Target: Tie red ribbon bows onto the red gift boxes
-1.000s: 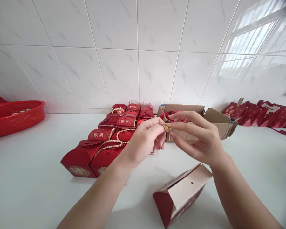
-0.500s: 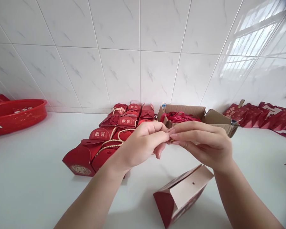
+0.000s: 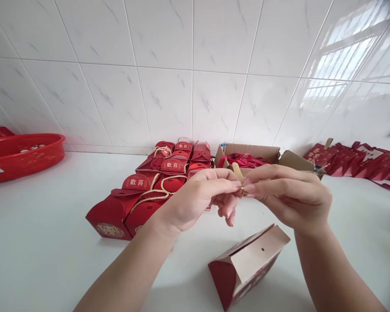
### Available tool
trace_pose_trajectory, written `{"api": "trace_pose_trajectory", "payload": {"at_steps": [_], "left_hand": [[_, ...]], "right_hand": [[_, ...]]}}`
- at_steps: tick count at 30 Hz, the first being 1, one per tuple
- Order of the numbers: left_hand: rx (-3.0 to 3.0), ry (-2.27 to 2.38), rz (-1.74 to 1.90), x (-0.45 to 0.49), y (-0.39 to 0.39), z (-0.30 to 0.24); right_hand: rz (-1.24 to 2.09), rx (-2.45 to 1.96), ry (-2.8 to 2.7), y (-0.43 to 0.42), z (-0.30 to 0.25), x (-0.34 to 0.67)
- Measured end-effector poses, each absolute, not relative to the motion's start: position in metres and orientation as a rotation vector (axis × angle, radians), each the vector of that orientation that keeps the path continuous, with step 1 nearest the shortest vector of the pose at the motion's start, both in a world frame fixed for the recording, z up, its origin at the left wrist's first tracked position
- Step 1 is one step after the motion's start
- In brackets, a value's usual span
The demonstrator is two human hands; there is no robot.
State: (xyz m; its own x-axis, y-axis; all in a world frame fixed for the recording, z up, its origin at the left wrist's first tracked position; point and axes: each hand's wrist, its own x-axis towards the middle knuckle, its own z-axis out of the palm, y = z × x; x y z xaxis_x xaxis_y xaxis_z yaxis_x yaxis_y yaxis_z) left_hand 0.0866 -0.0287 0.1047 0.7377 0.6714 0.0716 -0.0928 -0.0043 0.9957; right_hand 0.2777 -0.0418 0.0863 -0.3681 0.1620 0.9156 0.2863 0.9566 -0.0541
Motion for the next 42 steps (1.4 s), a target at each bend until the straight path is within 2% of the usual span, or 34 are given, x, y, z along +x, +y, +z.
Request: {"api": "trace_pose_trajectory", "payload": {"at_steps": [6, 14, 18, 22, 29, 32, 38, 42], "left_hand": [[1.874, 0.795, 0.592, 0.081, -0.049, 0.115], [2.321, 1.025, 0.116, 0.096, -0.072, 0.091], [2.359, 1.097, 0.243, 0.102, -0.057, 0.086], [2.338, 1.143, 0.354, 0.100, -0.040, 0.086], [2.370, 1.375, 0.413, 0.099, -0.022, 0.084], [2.328, 1.424, 0.447, 0.099, -0.019, 0.083], [2.375, 1.468, 0.588, 0.097, -0.014, 0.079], [2.387, 1.463, 0.559, 0.096, -0.011, 0.080]], "right_hand": [[-0.154, -0.450, -1.799, -0.044, 0.090, 0.292], [-0.109, -0.644, -1.393, -0.048, 0.096, 0.295], [-0.161, -0.705, -1.475, -0.052, 0.099, 0.298], [-0.138, -0.947, -1.501, -0.053, 0.097, 0.299], [0.252, -1.167, -1.678, -0.025, 0.075, 0.283], [0.320, -1.251, -1.785, -0.019, 0.069, 0.277], [0.266, -1.384, -1.881, -0.012, 0.062, 0.270], [0.194, -1.423, -1.858, -0.005, 0.056, 0.268]]}}
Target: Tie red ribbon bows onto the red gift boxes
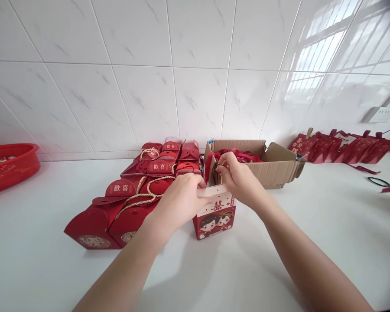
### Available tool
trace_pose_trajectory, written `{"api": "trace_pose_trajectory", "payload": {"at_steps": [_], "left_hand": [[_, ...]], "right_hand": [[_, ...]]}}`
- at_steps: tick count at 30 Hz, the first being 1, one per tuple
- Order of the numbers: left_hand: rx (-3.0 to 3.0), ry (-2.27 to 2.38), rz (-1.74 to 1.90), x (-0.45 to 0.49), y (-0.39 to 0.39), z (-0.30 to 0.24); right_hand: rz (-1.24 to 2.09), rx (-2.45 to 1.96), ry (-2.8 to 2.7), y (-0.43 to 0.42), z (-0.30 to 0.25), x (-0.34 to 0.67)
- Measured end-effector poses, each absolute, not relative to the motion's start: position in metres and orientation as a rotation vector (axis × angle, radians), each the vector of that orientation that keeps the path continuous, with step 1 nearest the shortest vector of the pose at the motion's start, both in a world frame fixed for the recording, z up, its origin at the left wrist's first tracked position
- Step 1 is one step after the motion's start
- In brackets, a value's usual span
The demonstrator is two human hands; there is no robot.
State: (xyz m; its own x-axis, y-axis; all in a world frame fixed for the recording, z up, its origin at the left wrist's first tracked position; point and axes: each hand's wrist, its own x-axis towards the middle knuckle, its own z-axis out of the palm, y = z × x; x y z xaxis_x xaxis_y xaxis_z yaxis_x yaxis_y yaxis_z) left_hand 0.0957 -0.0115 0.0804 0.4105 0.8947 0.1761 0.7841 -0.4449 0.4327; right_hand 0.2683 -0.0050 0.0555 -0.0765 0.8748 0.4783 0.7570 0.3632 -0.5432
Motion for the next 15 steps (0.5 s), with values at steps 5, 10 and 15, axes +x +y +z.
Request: {"api": "trace_pose_trajectory", "payload": {"at_steps": [5, 10, 15], "left_hand": [[2.371, 1.480, 0.595, 0.097, -0.012, 0.082], [2.468, 1.386, 0.641, 0.095, -0.009, 0.080], [2.488, 1.329, 0.633, 0.095, -0.005, 0.077]], "right_hand": [[0.106, -1.463, -1.829, 0.000, 0.053, 0.267], [0.074, -1.491, -1.782, 0.004, 0.050, 0.267], [0.050, -1.484, -1.701, 0.011, 0.039, 0.266]]}}
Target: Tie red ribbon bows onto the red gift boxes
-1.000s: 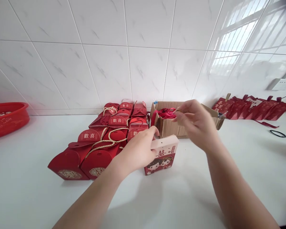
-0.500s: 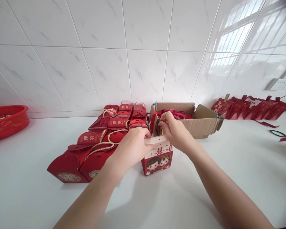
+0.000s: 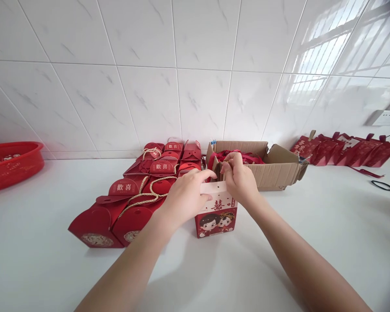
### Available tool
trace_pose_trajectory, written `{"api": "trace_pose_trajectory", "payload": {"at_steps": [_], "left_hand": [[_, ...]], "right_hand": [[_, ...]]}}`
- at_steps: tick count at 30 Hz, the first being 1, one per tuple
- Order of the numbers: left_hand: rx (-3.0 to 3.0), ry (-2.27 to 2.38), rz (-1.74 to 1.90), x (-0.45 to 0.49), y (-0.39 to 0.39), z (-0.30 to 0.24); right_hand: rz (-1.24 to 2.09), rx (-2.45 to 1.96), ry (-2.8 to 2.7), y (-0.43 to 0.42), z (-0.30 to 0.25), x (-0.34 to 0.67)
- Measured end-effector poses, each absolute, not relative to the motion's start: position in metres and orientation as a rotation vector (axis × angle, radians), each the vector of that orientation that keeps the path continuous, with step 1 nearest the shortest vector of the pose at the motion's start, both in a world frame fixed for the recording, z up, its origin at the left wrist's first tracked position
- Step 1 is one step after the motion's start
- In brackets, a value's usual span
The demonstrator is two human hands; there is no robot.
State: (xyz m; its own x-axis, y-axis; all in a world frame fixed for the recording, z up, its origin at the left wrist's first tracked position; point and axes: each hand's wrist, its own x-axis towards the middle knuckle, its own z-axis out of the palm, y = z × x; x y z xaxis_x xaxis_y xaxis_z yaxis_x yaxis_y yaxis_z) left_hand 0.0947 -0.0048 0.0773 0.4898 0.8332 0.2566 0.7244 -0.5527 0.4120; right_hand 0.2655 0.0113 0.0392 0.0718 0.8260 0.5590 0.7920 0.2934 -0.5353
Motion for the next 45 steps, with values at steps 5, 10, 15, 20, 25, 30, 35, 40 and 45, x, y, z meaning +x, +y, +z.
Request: {"api": "trace_pose_trajectory", "payload": {"at_steps": [5, 10, 15, 20, 25, 30, 35, 40, 45], "left_hand": [[2.458, 1.383, 0.579, 0.093, -0.003, 0.074], [2.444, 1.408, 0.481, 0.091, -0.004, 0.074], [2.428, 1.367, 0.435, 0.093, -0.005, 0.078], [2.389, 1.345, 0.494, 0.094, -0.002, 0.076], [2.370, 1.457, 0.488, 0.095, 0.001, 0.074], [2.394, 1.458, 0.479, 0.096, 0.001, 0.072], [2.443, 1.463, 0.462, 0.096, 0.003, 0.073], [2.435, 1.525, 0.451, 0.097, 0.005, 0.073], [2.436, 1.534, 0.458, 0.097, 0.004, 0.072]], "right_hand": [[0.091, -1.411, -1.668, 0.019, 0.031, 0.265], [-0.086, -1.423, -1.557, 0.012, 0.044, 0.275], [-0.088, -1.358, -1.574, -0.010, 0.069, 0.295], [0.063, -1.316, -1.544, 0.001, 0.052, 0.286], [0.126, -1.396, -1.410, 0.026, 0.014, 0.266], [0.093, -1.399, -1.340, 0.035, -0.001, 0.266], [-0.011, -1.345, -1.463, 0.033, 0.013, 0.275], [0.047, -1.180, -1.850, 0.006, 0.051, 0.290], [0.234, -1.152, -2.205, -0.014, 0.062, 0.288]]}}
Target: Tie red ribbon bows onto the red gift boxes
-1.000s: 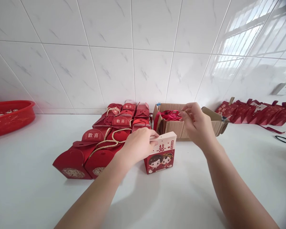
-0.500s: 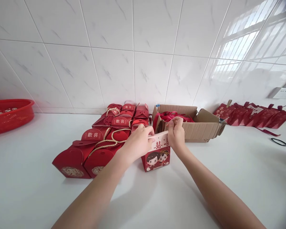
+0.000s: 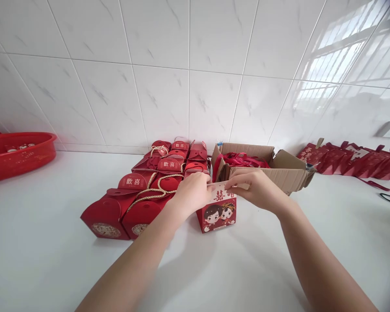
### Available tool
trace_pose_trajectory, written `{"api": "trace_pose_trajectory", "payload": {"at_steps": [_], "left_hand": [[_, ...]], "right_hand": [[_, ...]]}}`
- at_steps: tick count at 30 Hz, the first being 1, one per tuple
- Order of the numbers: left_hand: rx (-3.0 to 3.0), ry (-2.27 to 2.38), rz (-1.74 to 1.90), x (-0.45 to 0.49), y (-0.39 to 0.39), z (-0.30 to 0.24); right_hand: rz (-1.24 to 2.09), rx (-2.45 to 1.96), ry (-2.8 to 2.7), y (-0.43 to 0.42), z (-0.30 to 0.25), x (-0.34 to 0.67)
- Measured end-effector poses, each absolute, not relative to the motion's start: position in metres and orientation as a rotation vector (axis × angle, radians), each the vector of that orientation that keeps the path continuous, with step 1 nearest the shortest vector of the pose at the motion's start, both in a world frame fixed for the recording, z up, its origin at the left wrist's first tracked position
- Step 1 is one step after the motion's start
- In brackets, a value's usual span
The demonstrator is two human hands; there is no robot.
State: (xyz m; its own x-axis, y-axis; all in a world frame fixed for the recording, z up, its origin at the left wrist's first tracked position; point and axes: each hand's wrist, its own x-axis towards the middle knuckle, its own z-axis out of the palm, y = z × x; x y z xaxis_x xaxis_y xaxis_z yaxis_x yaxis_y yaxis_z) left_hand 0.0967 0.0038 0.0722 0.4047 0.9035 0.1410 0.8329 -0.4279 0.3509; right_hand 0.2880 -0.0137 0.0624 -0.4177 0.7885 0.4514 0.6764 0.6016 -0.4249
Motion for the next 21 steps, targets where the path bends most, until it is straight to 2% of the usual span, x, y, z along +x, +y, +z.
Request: {"api": "trace_pose_trajectory", "payload": {"at_steps": [8, 21], "left_hand": [[2.407, 1.495, 0.456, 0.094, 0.002, 0.073], [2.361, 1.499, 0.443, 0.094, -0.004, 0.077]], "right_hand": [[0.144, -1.353, -2.219, -0.007, 0.052, 0.277], [0.267, -1.557, -2.111, -0.012, 0.057, 0.274]]}}
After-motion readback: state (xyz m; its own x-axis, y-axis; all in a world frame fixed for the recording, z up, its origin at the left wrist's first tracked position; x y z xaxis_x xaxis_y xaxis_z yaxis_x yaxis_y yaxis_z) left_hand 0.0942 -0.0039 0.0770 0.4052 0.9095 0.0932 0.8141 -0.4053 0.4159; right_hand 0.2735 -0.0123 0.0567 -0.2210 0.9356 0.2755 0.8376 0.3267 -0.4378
